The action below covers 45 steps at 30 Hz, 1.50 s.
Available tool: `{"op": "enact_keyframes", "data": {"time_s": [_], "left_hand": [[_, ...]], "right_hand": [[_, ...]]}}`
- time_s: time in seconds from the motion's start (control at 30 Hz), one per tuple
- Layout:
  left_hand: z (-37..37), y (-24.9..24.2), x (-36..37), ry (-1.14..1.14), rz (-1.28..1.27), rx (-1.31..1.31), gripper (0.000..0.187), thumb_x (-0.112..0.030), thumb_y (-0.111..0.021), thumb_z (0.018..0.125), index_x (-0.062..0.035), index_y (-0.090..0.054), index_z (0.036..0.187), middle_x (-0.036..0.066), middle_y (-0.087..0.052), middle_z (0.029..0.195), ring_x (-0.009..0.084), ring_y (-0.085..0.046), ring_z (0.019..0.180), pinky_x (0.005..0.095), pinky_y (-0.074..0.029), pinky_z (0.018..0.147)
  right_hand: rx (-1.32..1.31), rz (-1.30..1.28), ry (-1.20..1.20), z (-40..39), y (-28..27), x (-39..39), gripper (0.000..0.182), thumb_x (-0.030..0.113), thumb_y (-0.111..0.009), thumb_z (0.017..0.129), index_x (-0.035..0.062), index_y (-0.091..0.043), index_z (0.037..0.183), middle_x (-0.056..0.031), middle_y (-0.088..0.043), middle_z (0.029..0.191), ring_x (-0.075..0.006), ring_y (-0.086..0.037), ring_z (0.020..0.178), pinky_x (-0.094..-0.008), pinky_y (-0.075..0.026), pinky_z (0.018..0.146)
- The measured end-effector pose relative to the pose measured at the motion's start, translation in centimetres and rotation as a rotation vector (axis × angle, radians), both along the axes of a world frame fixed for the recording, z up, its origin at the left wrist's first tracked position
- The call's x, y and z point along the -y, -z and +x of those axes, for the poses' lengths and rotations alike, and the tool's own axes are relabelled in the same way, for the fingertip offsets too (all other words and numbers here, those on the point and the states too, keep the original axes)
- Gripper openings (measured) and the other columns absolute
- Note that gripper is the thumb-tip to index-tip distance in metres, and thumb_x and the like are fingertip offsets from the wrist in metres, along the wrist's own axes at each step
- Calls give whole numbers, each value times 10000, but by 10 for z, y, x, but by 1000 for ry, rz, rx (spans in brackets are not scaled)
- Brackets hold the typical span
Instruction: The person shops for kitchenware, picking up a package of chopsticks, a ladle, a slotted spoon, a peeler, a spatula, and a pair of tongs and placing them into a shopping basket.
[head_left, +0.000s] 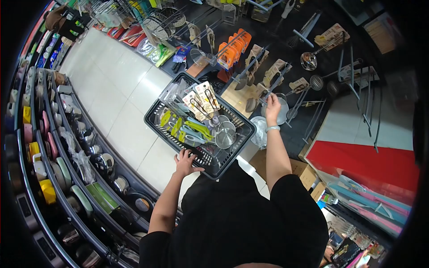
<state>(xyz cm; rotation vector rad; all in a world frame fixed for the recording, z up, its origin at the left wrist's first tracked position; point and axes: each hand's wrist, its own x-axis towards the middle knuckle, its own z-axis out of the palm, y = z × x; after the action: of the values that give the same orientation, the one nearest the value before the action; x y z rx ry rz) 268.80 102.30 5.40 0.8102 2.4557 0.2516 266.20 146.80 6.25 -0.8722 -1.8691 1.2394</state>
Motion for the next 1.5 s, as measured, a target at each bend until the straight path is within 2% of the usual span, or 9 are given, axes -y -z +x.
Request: {"op": "enact_keyframes", "data": {"time_s": [0.17, 0.2, 0.4, 0.63, 0.8, 0.97, 1.23, 1.43, 1.5], "left_hand": [[1, -1, -1, 3, -22, 34, 802, -691, -716, 480, -238, -610, 1134, 74, -393, 1282, 344, -198, 1312, 653, -194, 951], [1, 2, 0, 2, -20, 15, 801, -691, -716, 481, -238, -610, 1134, 75, -389, 1285, 343, -197, 1313, 653, -193, 952], [1, -2, 2, -4, 1, 14, 798, -694, -716, 478, -232, -619, 1121, 83, -384, 1290, 353, -205, 1307, 653, -189, 958], [1, 8, 6, -10, 49, 22, 787, -693, -722, 475, -224, -632, 1102, 84, -386, 1283, 363, -208, 1300, 668, -177, 956], [2, 5, 10, -5, 87, 13, 778, -675, -723, 493, -201, -630, 1102, 89, -389, 1295, 352, -218, 1295, 663, -174, 963], [2, 5, 11, -1, 89, 20, 768, -673, -723, 492, -195, -630, 1085, 92, -393, 1292, 351, -219, 1295, 655, -173, 969], [2, 11, 15, -18, 136, 27, 854, -688, -709, 483, -150, -615, 1139, 135, -365, 1323, 352, -200, 1313, 656, -156, 979], [1, 4, 13, -13, 100, 53, 850, -675, -720, 486, -162, -604, 1154, 126, -352, 1339, 346, -192, 1319, 658, -139, 985], [1, 7, 12, -16, 107, 57, 856, -677, -721, 480, -167, -602, 1157, 118, -351, 1341, 343, -190, 1320, 663, -140, 981]], "right_hand": [[-14, -109, -105, 19, -3, 27, 169, 96, -541, 897, -5, -619, 1008, -49, -638, 756, -89, -614, 665, -245, -505, 614], [126, -72, -132, 22, -13, 34, 161, 88, -544, 893, -2, -625, 1000, -56, -645, 764, -104, -627, 660, -250, -510, 614], [107, 52, -189, 47, -42, 77, 135, 31, -537, 873, 23, -635, 967, -82, -645, 787, -140, -632, 661, -259, -498, 617], [-10, 254, -243, 80, -133, 100, 175, -60, -521, 843, -1, -624, 972, -87, -642, 929, -135, -619, 704, -250, -496, 641], [31, 507, -318, 99, -228, 113, 257, -133, -527, 774, 8, -638, 958, -101, -649, 966, -197, -624, 935, -288, -484, 796], [-68, 486, -463, 103, -329, 135, 214, -155, -528, 764, -31, -618, 914, -110, -629, 890, -183, -601, 827, -250, -465, 719], [77, 612, -443, 95, -370, 170, 194, -154, -516, 783, -50, -584, 931, -93, -607, 858, -146, -557, 777, -235, -445, 687], [-129, 411, -209, 127, -375, 131, 178, -76, -459, 874, -39, -579, 999, -97, -599, 956, -102, -527, 798, -197, -405, 647], [-172, 411, -469, 118, -372, 136, 156, -52, -457, 871, -45, -577, 971, -114, -599, 967, -124, -539, 836, -216, -419, 687]]}}
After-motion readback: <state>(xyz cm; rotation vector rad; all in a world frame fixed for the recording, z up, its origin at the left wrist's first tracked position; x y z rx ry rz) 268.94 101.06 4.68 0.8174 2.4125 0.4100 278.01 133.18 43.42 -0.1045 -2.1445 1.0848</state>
